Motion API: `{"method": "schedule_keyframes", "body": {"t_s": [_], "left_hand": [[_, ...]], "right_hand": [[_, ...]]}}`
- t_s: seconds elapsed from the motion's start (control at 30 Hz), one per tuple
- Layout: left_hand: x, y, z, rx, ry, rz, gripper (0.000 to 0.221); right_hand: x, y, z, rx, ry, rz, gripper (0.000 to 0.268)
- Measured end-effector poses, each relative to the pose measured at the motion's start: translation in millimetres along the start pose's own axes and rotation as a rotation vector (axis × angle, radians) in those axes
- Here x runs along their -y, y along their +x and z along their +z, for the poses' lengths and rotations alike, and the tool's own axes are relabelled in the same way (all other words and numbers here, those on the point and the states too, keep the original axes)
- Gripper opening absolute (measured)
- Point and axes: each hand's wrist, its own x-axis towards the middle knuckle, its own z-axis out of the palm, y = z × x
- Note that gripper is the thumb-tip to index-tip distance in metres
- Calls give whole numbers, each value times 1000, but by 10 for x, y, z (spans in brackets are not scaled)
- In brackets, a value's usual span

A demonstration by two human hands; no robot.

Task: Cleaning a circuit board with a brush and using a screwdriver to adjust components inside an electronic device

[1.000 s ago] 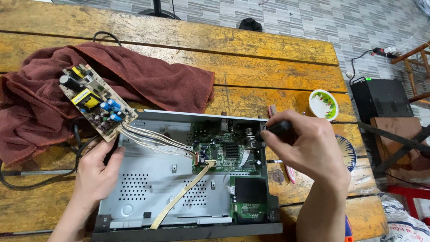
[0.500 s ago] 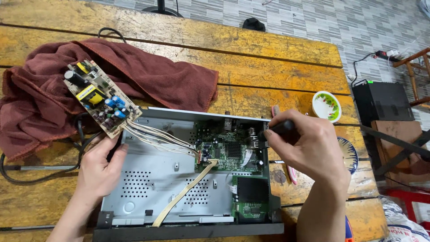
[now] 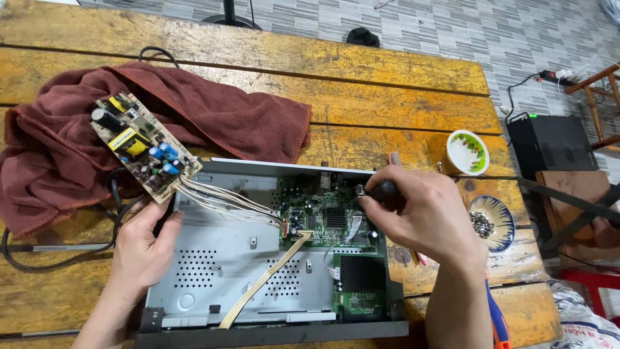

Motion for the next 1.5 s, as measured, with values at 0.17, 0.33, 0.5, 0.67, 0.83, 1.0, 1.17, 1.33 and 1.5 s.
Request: {"method": "schedule_keyframes", "body": {"t_s": [0.17, 0.33, 0.5, 0.67, 0.83, 1.0, 1.17, 1.33, 1.5], "left_hand": [[-77, 17, -25, -6, 6, 15, 29], [-47, 2, -10, 5, -9, -8, 25], [-2, 1, -8, 19, 6, -38, 23], [-37, 12, -10, 3, 1, 8, 27], [-42, 10, -14, -7, -15, 24, 33], [25, -3, 19, -11, 3, 3, 33], [-80, 5, -11, 17, -2, -89, 32], [-66, 12, -13, 11, -8, -95, 34], [-85, 7, -13, 5, -22, -63, 38]], "right_hand": [[45, -7, -44, -100, 121, -79, 17], [57, -13, -18, -17, 326, -89, 17], [150, -30, -74, -112, 191, -109, 9], [94, -37, -51, -60, 154, -60, 13], [135, -35, -88, -172, 239, -74, 13], [103, -61, -106, -281, 247, -18, 11], [134, -34, -155, -265, 246, -80, 11], [134, -16, -182, -270, 234, -108, 10], [97, -51, -186, -272, 192, -93, 12]]}}
